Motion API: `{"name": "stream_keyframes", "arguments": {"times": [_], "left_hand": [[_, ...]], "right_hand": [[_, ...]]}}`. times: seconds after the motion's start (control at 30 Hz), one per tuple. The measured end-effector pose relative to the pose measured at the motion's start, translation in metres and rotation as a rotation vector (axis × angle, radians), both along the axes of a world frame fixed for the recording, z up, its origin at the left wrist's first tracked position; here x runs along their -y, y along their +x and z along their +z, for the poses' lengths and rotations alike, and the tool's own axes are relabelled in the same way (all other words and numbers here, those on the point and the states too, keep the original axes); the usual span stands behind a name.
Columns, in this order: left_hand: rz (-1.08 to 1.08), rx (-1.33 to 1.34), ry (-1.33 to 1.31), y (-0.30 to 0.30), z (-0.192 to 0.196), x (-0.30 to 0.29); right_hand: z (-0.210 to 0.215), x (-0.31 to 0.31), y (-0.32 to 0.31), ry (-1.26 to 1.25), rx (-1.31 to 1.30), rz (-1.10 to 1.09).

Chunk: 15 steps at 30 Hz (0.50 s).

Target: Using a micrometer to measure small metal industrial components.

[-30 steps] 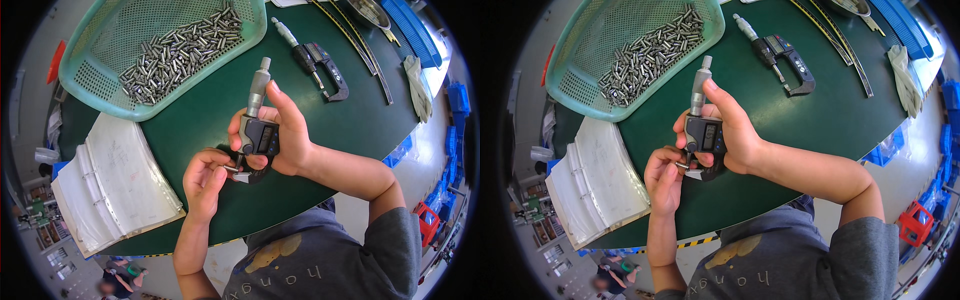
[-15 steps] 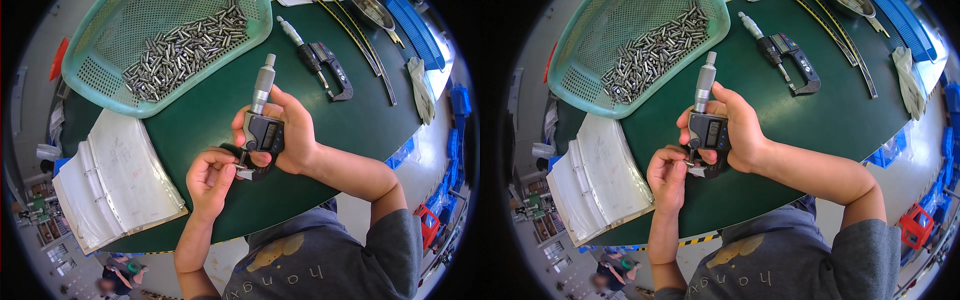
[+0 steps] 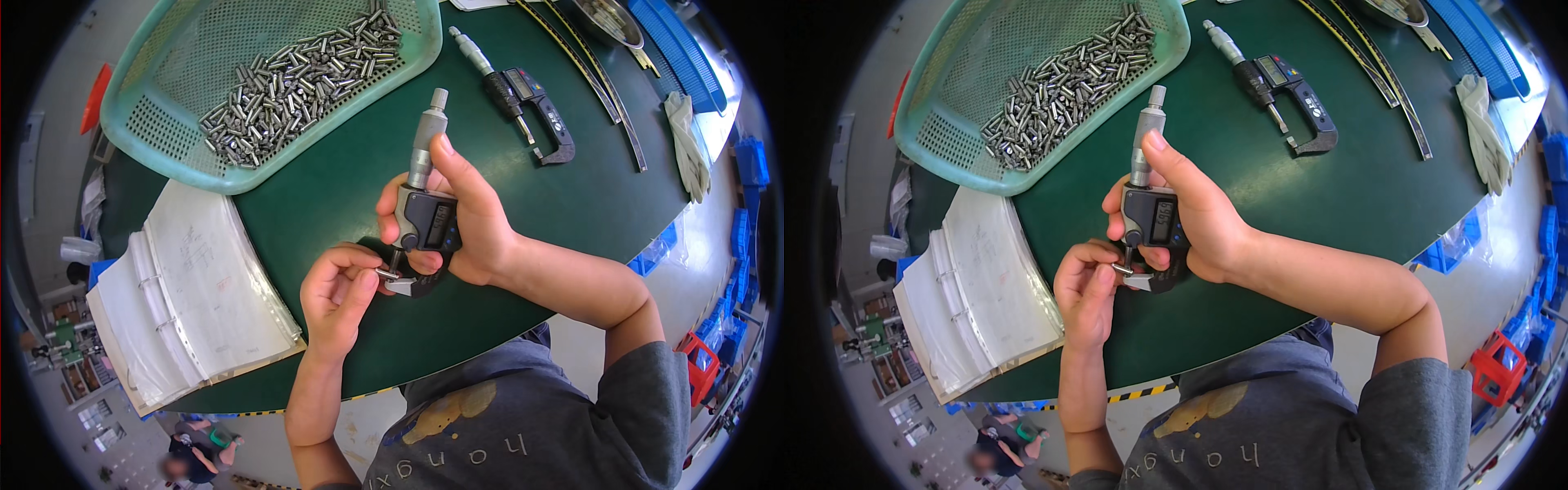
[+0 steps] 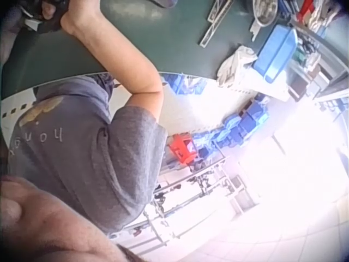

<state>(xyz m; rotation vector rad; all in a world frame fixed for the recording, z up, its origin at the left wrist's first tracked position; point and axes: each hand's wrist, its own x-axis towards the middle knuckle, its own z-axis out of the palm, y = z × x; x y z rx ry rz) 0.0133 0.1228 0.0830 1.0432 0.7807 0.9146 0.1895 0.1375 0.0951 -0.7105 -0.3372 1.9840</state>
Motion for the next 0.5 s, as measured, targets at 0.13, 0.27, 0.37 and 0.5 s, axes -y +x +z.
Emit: {"name": "stream_keyframes", "arguments": {"times": [0.13, 0.27, 0.37, 0.5], "left_hand": [[-0.013, 0.005, 0.041, 0.0001, -0.0016, -0.0007], [-0.016, -0.031, 0.102, 0.0003, -0.0015, 0.0007], [-0.022, -0.032, 0.113, 0.0003, -0.0010, 0.0003], [-0.029, -0.033, 0.121, 0.0017, -0.0011, 0.0002]], "right_hand": [[0.0013, 0.0003, -0.0008, 0.010, 0.077, -0.003], [0.0023, -0.0010, -0.0013, -0.007, 0.050, -0.001], [0.0019, -0.0005, -0.0004, -0.055, -0.045, 0.017], [0.0017, 0.0001, 0.0012, -0.061, -0.057, 0.002]]}}
